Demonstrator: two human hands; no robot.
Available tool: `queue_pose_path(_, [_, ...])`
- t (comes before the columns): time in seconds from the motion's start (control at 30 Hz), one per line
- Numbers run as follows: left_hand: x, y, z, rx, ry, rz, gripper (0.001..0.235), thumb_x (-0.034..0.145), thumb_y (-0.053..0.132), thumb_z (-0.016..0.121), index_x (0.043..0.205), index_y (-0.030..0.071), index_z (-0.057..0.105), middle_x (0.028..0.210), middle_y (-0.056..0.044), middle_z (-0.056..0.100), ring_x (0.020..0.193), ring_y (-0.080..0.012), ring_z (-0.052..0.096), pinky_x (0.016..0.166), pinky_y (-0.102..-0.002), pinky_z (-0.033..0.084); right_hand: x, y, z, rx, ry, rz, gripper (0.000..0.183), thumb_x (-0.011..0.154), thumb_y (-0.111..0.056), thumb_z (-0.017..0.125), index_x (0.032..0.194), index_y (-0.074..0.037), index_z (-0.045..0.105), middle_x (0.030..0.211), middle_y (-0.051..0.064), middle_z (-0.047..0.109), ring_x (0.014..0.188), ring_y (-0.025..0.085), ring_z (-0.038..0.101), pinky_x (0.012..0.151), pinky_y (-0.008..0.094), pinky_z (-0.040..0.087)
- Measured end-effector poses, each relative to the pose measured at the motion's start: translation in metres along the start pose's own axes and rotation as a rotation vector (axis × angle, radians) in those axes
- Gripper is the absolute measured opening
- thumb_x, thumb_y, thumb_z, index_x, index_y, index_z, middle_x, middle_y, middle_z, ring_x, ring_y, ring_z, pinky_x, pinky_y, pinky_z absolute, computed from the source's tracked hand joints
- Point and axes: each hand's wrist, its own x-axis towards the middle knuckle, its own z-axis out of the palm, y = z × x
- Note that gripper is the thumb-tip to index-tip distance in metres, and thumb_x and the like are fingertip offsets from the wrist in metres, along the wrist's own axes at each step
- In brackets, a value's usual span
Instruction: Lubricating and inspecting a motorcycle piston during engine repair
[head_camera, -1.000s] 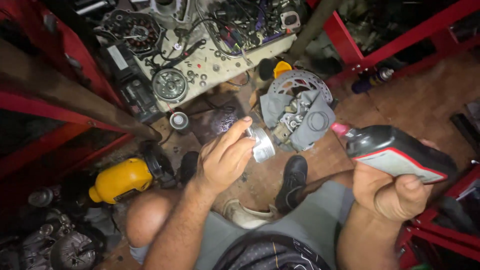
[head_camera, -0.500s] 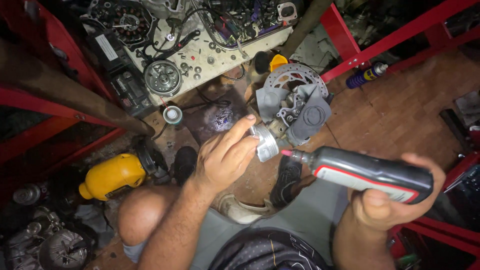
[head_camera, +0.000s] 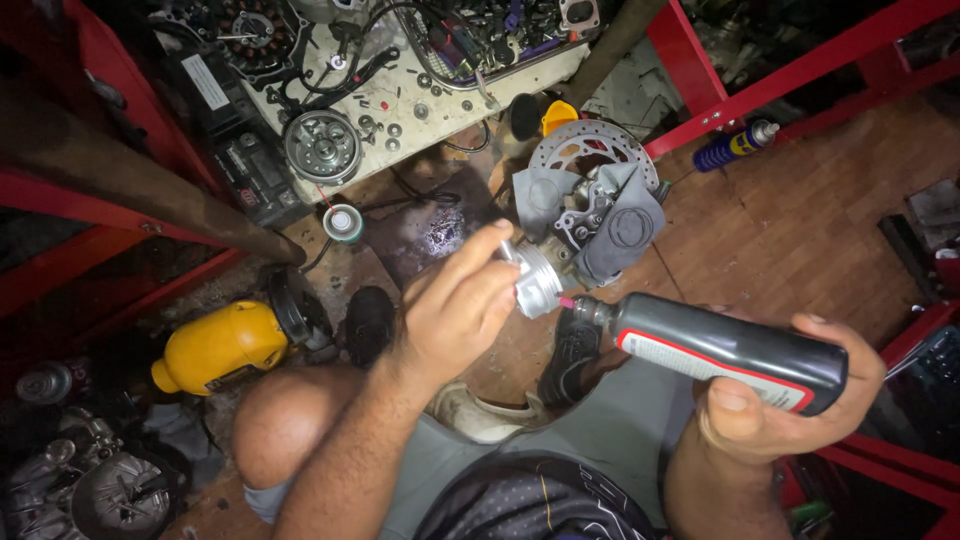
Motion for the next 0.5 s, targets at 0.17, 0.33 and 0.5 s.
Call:
queue_pose_path(0.17, [-0.014, 0.001, 0.023, -0.347, 0.187, -0.471, 0.018, 0.093, -0.001, 0.070, 0.110, 0.000, 0.066, 0.126, -0.025, 0.069, 0.118, -0.0277, 0.070, 0.096, -0.033, 0.059, 0.005, -0.003, 0.004, 0.057, 0.011, -0.006, 0.073, 0.079, -0.056, 0.066, 0.113, 0.006, 0.050, 0.097, 0.015, 0.048, 0.068, 0.031, 0.057, 0.068, 0.038, 0.044])
queue_pose_path(0.33, [-0.036, -0.018, 0.055, -0.768, 0.335, -0.736, 0.018, 0.092, -0.007, 0.068, 0.107, 0.002, 0.066, 0.117, -0.014, 0.074, 0.097, -0.0153, 0.072, 0.080, -0.028, 0.059, 0.007, -0.018, 0.015, 0.002, -0.049, -0.114, 0.076, 0.083, -0.055, 0.066, 0.114, 0.012, 0.047, 0.100, 0.019, 0.047, 0.065, 0.036, 0.065, 0.061, 0.040, 0.050])
queue_pose_path(0.5, [-0.049, -0.031, 0.074, -0.878, 0.394, -1.012, 0.013, 0.087, -0.005, 0.068, 0.095, 0.003, 0.062, 0.080, -0.012, 0.070, 0.061, -0.0141, 0.064, 0.055, -0.028, 0.058, 0.004, -0.022, 0.025, 0.213, -0.135, -0.071, 0.066, 0.082, -0.039, 0.072, 0.117, 0.007, 0.040, 0.091, 0.023, 0.051, 0.073, 0.040, 0.068, 0.068, 0.047, 0.063])
